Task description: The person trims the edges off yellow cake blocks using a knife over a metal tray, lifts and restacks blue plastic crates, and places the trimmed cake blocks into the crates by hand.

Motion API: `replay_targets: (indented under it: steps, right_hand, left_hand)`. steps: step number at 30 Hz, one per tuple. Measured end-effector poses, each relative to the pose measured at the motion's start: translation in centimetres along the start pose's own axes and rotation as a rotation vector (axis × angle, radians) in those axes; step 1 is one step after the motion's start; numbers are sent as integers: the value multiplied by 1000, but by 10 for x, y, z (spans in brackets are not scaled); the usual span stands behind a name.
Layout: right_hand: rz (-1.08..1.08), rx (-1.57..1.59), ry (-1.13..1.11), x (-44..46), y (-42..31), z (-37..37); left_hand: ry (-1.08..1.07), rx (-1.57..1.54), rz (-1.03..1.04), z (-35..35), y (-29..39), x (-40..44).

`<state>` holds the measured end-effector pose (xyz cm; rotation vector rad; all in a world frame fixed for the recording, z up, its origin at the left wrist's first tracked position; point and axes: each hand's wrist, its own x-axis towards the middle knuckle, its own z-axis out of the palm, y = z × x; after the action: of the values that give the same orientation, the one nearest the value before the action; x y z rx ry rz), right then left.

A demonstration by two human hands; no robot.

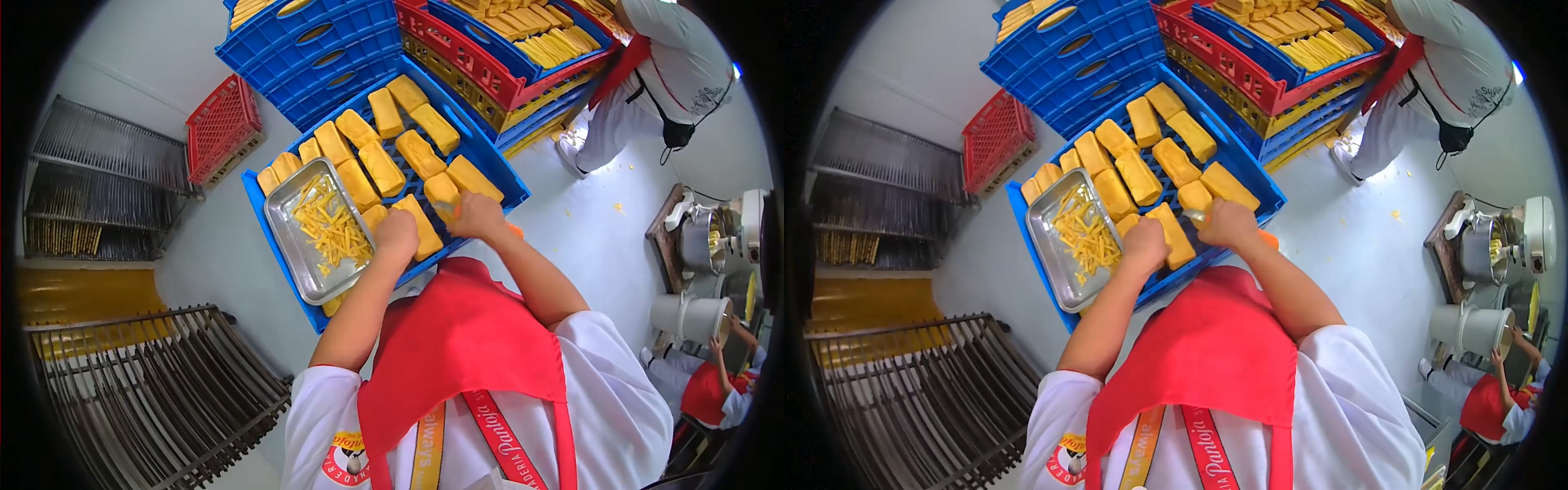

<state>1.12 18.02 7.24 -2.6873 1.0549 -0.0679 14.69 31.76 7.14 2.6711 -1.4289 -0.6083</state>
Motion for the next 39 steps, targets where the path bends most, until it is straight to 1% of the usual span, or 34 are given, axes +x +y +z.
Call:
replay_targets:
  steps: [1, 2, 3, 4, 5, 6, 7, 8, 10, 11, 12, 13, 14, 15, 16, 17, 18, 19, 20, 22, 23, 24, 26, 27, 28, 30, 34, 36, 37, 39]
  right_hand:
    - [-1, 1, 0, 4, 2, -10]
    - [159, 340, -188, 14, 7, -26]
    - [316, 676, -374, 23, 9, -42]
    - [310, 676, -372, 27, 8, -51]
    - [309, 850, -408, 28, 7, -57]
    - [305, 1023, -447, 30, 3, -66]
    - [256, 999, -472, 28, -9, -79]
    - [242, 996, -481, 24, -24, -93]
    - [81, 812, -595, 20, -52, -113]
    - [-25, 898, -682, 32, -50, -80]
    - [-48, 887, -697, 31, -61, -82]
    - [-84, 998, -715, 27, -76, -87]
    - [-120, 1109, -734, 22, -92, -92]
    - [-33, 1253, -647, 18, -107, -97]
    - [-46, 1285, -647, 18, -115, -102]
    - [-104, 1147, -600, 19, -119, -99]
    - [-162, 1012, -552, 20, -124, -94]
    - [-295, 794, -388, 17, -133, -84]
    - [-444, 656, -249, 10, -141, -78]
    - [-525, 518, -231, -9, -160, -77]
    - [-571, 503, -191, -16, -167, -71]
    - [-589, 501, -197, -20, -173, -68]
    - [-636, 393, -125, -26, -181, -63]
    - [-661, 376, -63, -28, -183, -61]
    - [-665, 374, -66, -29, -185, -60]
    - [-735, 360, 65, -31, -187, -58]
    - [-774, 343, 33, -27, -187, -58]
    - [-727, 400, -222, -20, -186, -51]
    - [-720, 401, -219, -20, -185, -50]
    - [-646, 468, -366, -22, -186, -50]
  left_hand:
    - [-11, 71, 20, 5, -3, -2]
    - [-9, 70, 16, 10, -6, -5]
    - [4, -1, -24, 10, -8, -10]
    - [15, -72, -62, 5, -7, -17]
    - [19, -74, -68, -1, -6, -26]
    - [206, -203, -20, -24, 0, -42]
    - [398, -329, 27, -44, 4, -54]
    - [407, -329, 14, -56, 3, -60]
    - [768, -147, 357, -73, -6, -69]
    - [779, -143, 334, -75, -13, -70]
    - [750, -200, 418, -74, -22, -71]
    - [720, -254, 500, -72, -31, -72]
    - [735, -247, 473, -67, -39, -76]
    - [732, -498, 324, -60, -47, -81]
    - [727, -746, 173, -54, -57, -87]
    - [844, -744, 113, -50, -63, -92]
    - [868, -733, 86, -43, -71, -96]
    - [991, -710, 31, -35, -78, -98]
    - [1112, -684, -23, -29, -84, -101]
    - [1190, -652, -67, -25, -89, -109]
    - [1248, -612, -88, -23, -91, -112]
    - [1301, -571, -106, -20, -92, -115]
    - [1316, -583, -129, -18, -94, -121]
    - [1333, -512, -140, -18, -95, -124]
    - [1348, -441, -150, -18, -95, -127]
    - [1336, -452, -158, -17, -96, -131]
    - [1309, -463, -154, -16, -98, -134]
    - [1303, -480, -150, -14, -99, -131]
    - [1302, -499, -149, -13, -99, -129]
    - [1319, -508, -149, -13, -96, -126]
